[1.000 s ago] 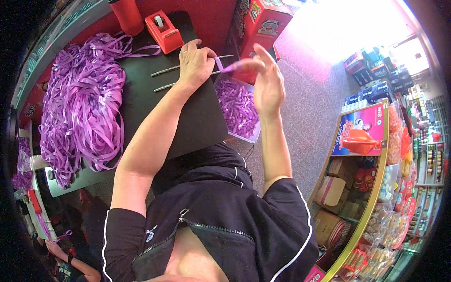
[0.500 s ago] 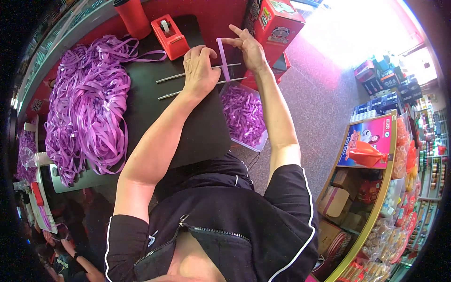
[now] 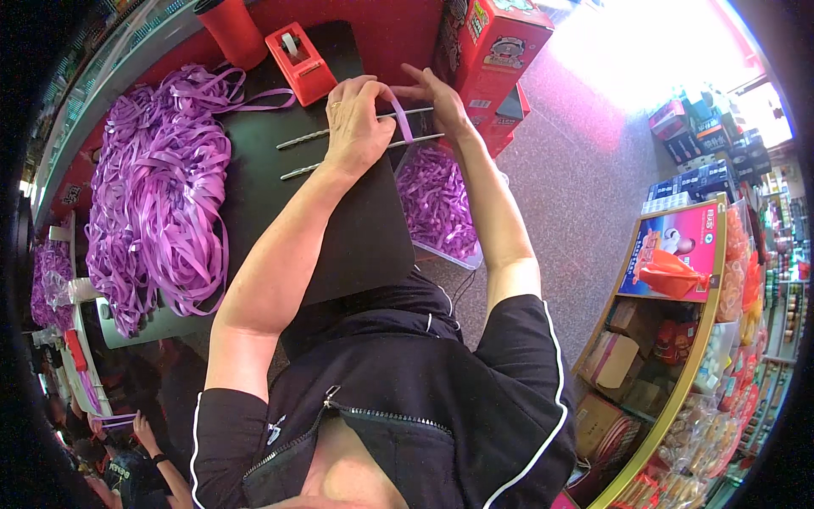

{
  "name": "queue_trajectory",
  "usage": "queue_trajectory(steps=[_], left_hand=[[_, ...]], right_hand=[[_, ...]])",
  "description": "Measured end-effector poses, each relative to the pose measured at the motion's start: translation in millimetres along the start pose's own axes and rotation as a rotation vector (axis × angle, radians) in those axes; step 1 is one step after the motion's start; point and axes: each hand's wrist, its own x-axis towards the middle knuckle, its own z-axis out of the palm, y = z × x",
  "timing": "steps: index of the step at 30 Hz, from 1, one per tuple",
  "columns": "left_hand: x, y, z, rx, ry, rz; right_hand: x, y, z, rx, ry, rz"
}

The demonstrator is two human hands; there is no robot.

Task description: Tying purple ribbon loops using a small metal jig on a work table.

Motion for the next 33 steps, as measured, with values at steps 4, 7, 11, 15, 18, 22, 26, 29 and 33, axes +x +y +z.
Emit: queue_trajectory(steps=[4,7,11,15,18,22,26,29,33], left_hand=[[1,4,-6,-0.025,-0.179,-0.075],[0,1,-7,-0.046,-0.214,-0.129],[-3,2,-4,-0.035,-0.202,-0.108],[-5,-1,-5,-0.007,-0.212,-0.078],[-5,0,-6,-0.008,-0.211,-0.070],[0,0,-6,-0.055,-0.217,-0.114],[3,5,-9,-0.004,-0.165,-0.098],[2,13,-17,-0.022,-0.110,-0.128],[-4,25,-47,-0.333,-0.244,-0.290]], right_hand=[[-18,19,-1,-0.004,0.048,0.033],[-52,31,20,-0.412,0.159,-0.128],[-105,41,28,-0.564,0.169,-0.312],[-139,34,72,-0.444,0.406,-0.347],[-144,29,85,-0.456,0.475,-0.381],[-147,18,97,-0.424,0.506,-0.363],[-145,14,106,-0.340,0.546,-0.391],[-145,8,110,-0.284,0.549,-0.372],[-141,0,93,-0.212,0.515,-0.242]])
